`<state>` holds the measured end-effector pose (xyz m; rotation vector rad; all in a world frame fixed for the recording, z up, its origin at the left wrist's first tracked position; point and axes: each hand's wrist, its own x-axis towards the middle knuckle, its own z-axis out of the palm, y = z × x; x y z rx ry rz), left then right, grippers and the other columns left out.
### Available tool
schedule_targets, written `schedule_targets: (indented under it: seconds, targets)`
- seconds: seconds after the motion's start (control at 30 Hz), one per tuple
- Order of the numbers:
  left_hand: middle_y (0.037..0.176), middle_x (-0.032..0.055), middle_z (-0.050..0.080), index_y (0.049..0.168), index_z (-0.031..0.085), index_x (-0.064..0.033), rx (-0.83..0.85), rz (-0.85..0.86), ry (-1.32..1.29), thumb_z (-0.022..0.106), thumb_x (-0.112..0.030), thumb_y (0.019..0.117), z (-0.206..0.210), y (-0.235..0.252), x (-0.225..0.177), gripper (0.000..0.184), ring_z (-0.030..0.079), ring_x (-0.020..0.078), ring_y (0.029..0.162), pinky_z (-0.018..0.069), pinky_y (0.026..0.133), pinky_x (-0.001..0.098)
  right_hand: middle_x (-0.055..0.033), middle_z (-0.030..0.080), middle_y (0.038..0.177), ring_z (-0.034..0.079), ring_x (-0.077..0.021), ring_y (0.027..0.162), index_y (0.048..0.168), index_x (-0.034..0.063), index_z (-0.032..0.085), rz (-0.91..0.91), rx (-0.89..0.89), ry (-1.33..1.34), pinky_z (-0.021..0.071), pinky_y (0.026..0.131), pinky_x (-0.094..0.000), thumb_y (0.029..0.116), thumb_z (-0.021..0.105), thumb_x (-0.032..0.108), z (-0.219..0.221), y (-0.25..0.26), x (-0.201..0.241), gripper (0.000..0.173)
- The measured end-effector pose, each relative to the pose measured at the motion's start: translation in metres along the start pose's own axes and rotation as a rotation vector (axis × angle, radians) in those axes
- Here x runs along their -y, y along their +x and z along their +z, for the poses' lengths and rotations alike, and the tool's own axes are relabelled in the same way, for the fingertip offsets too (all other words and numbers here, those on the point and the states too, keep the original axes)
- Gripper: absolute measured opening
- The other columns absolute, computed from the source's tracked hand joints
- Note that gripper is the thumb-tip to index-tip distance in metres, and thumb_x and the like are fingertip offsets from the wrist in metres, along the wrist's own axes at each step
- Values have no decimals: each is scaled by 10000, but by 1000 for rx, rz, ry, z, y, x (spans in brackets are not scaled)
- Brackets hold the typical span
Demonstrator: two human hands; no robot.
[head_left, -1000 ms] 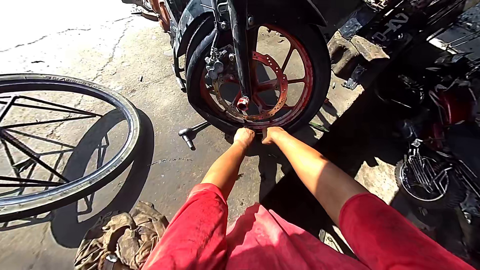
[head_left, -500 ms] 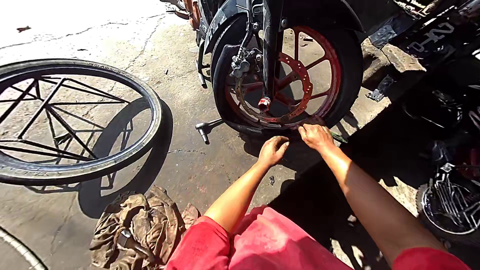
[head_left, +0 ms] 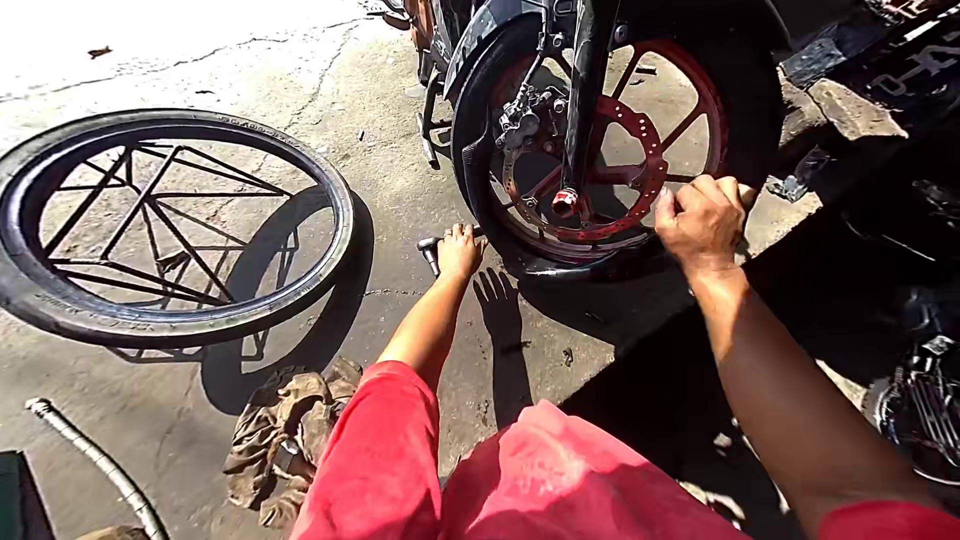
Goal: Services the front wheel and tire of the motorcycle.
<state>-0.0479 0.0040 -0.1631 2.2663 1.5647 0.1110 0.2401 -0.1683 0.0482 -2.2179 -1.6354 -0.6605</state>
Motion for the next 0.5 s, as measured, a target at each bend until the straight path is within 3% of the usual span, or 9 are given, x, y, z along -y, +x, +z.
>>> schedule_targets:
  seconds: [0.07,0.1,0.17,0.23,0.3,0.43,0.5]
  targets:
    - [1429,202,566,1303,644,-21,-55,167,39,672,-384,968,9,16,-16,495,529,387,1341,460,1061,575,-202,663,879,638,-401,912,699,3,632,-35,-5,166,451,854,-572,994,519,298,11,-28,50,432]
    - [1423,210,567,1261,660,-14,-68,225,62,674,-344,958,17,19,-26,448,522,383,1349,452,1071,563,-177,685,901,657,-364,909,736,20,675,-55,70,253,475,843,-546,987,544,296,20,-42,70,396]
    - [1387,221,579,1208,685,-38,-72,326,80,643,-277,958,31,19,-46,349,506,386,1355,422,1095,563,-127,732,1086,692,-295,1038,991,61,769,-46,330,384,522,921,-509,1006,565,319,35,-60,99,329]
    - [1389,246,581,1207,691,-14,9,349,60,575,-182,995,35,19,-68,295,472,402,1389,370,1135,555,-92,670,1346,638,-256,1234,1297,122,704,-21,589,435,487,1041,-493,1036,523,357,48,-60,116,395]
    - [1430,250,557,1233,679,19,115,288,34,515,-120,1023,37,19,-80,301,415,403,1439,328,1177,532,-80,598,1459,593,-253,1309,1427,160,620,-9,700,449,463,1079,-489,1046,504,363,58,-58,126,447]
    - [1557,186,472,1392,605,-29,119,242,-63,452,-139,1051,63,13,-77,390,304,349,1525,173,1264,481,-85,557,1506,609,-260,1289,1461,162,589,38,666,528,500,1049,-479,1040,506,304,69,-42,148,452]
    - [1656,111,343,1558,422,-68,160,209,-49,389,-175,1080,71,12,-79,491,250,286,1554,132,1271,430,-78,501,1564,597,-267,1317,1503,170,545,84,646,596,519,1036,-498,1040,521,277,72,-26,163,475]
